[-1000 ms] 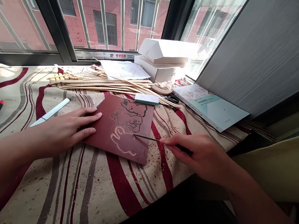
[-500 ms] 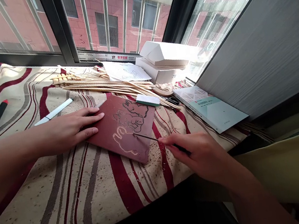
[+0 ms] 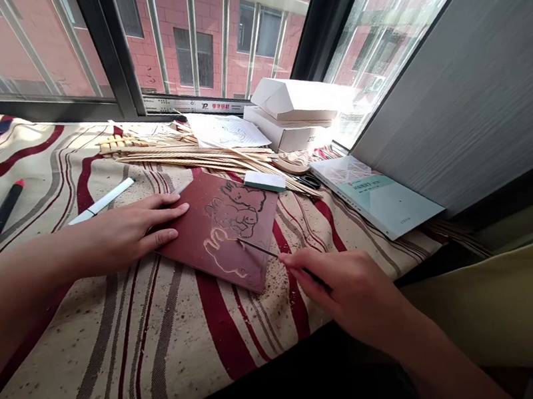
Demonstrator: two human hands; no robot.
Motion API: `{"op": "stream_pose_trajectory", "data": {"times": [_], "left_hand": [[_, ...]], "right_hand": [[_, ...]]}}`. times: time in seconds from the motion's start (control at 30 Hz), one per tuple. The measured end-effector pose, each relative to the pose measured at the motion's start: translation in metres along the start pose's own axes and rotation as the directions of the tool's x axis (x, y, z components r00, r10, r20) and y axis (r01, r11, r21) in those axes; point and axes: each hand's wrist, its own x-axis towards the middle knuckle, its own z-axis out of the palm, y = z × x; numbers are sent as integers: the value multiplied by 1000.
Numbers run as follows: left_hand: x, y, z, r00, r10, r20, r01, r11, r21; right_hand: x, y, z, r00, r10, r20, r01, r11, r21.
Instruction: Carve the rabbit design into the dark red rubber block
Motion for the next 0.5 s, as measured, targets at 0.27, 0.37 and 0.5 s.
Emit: {"op": "stream_pose_trajectory", "data": {"times": [0.27,0.37,0.5], "left_hand": [[3,-7,5,1000,11,-9,-11,1000,6],[5,-12,6,999,20,33,-20,1000,-5],[6,-13,7,1000,14,4,-14,1000,-28]], "right_hand": [[3,7,-6,1000,-21,23,21,1000,5],[3,5,-5,1000,-13,7,13,1000,-16],[4,4,-6,998,-56,14,56,998,-27]]}}
